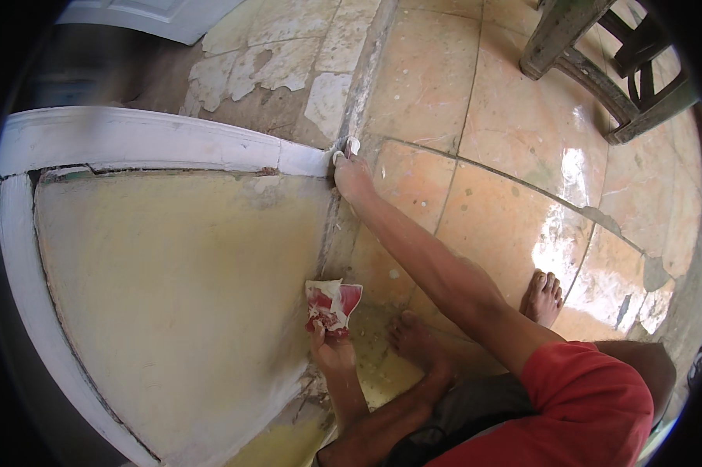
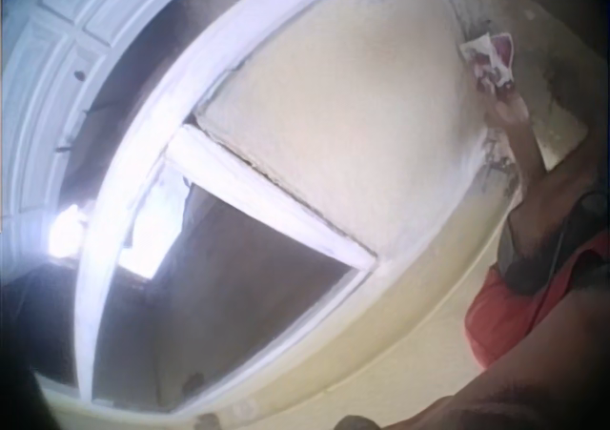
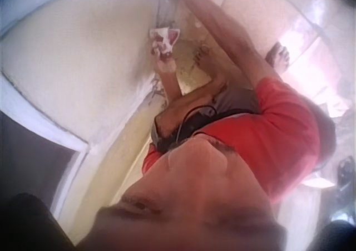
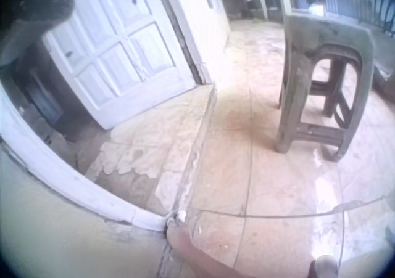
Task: The person applies plaster to a wall corner and floor junction using a trowel and a cloth. They repeatedly scoop plaster from a bowl, spread it on the wall, and smooth the surface. The person also washes the cloth in a bucket of water during the process.
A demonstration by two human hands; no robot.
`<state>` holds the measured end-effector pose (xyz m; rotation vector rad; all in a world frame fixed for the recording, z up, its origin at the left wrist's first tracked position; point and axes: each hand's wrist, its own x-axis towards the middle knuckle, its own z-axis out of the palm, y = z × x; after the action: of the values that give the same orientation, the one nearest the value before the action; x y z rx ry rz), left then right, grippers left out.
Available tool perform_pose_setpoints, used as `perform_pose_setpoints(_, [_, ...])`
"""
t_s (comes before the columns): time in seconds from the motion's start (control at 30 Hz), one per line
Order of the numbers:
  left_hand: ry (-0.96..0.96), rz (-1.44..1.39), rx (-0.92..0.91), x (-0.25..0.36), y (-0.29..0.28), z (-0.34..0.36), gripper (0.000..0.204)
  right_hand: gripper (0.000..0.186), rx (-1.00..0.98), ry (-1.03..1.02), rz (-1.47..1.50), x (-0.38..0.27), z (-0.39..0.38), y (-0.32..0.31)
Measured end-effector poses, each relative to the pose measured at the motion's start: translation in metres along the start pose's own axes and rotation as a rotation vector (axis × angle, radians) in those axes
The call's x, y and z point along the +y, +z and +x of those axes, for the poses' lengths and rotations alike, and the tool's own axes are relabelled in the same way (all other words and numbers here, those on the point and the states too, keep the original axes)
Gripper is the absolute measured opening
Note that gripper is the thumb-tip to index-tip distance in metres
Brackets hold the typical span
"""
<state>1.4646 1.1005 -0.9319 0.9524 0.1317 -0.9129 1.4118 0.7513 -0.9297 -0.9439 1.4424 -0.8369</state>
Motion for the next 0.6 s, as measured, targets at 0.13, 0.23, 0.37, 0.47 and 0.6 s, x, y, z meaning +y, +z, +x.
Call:
perform_pose_setpoints(0.13, [-0.055, -0.014, -0.018, 0.001, -0.004, 0.000, 0.050, 0.039, -0.024, -0.048, 0.276, 0.044, -0.059, -0.033])
perform_pose_setpoints(0.23, [-0.051, 0.017, -0.071, 0.001, -0.006, 0.003, 0.051, 0.031, 0.062, 0.026, 0.370, 0.060, -0.046, -0.050])
perform_pose_setpoints(0.37, [-0.076, 0.008, -0.032, 0.004, 0.003, 0.003, 0.053, 0.030, 0.123, -0.043, 0.167, 0.035, -0.009, -0.060])
perform_pose_setpoints(0.47, [-0.076, 0.018, -0.064, 0.003, 0.006, 0.001, 0.054, 0.032, 0.174, -0.095, -0.028, 0.044, 0.022, -0.058])
perform_pose_setpoints(0.6, [-0.070, -0.019, -0.135, 0.002, 0.006, -0.001, 0.053, 0.034, 0.111, -0.059, -0.098, 0.039, 0.032, -0.042])
